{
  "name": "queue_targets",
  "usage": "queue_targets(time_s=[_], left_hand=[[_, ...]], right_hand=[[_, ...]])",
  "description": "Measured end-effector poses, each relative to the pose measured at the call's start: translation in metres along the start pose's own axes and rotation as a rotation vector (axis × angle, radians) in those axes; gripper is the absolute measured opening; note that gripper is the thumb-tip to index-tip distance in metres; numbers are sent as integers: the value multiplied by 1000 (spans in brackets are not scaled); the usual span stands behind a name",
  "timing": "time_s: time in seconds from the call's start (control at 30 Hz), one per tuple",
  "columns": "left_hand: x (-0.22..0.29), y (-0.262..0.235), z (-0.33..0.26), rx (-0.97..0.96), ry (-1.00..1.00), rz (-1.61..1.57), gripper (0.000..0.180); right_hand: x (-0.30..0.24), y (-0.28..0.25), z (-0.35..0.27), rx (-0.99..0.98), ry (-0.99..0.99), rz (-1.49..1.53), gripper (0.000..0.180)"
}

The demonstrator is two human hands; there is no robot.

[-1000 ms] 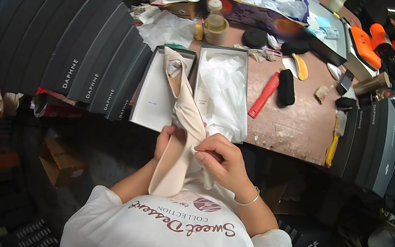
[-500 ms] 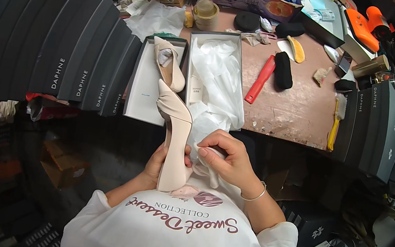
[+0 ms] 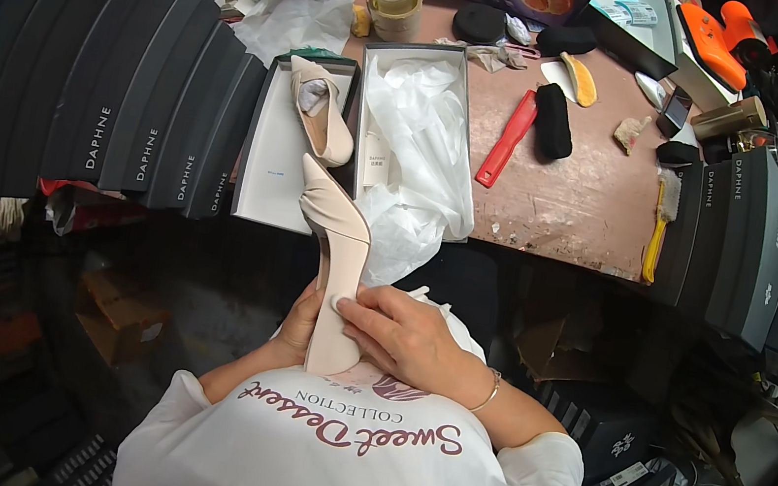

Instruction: The recorder cleans a pair of high-heeled shoes using a cloth and liquid, wraps them in protective paper, and packs them into a branded shoebox.

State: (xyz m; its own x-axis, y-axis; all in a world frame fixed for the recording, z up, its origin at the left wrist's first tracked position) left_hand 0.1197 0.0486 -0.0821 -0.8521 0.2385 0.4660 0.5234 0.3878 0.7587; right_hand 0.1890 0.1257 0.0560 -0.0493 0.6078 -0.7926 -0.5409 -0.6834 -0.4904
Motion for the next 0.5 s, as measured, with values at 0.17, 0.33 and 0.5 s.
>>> queue_targets(time_s=[0.17, 0.33, 0.5], left_hand=[[-2, 4, -3, 55, -90, -4, 58], [-2, 6, -4, 78, 3, -20, 61], [-5, 2, -2, 2, -37, 12, 64]], right_hand=[[-3, 7, -14, -89, -87, 152, 31], [-1, 0, -2, 24, -100, 12, 27], [-2, 2, -11, -35, -115, 108, 27]])
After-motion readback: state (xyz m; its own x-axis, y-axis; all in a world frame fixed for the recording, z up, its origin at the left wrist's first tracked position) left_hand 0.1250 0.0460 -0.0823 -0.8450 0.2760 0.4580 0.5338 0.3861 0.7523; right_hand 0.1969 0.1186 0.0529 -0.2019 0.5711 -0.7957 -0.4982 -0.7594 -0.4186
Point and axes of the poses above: each hand's wrist, its own z-axis towards the middle knuckle, its own y-axis out of the palm, x = y × z, the point moved 9 cm from there along z, towards the middle knuckle, and after that the axes turned 2 degrees about -y, right-handed, at the moved point
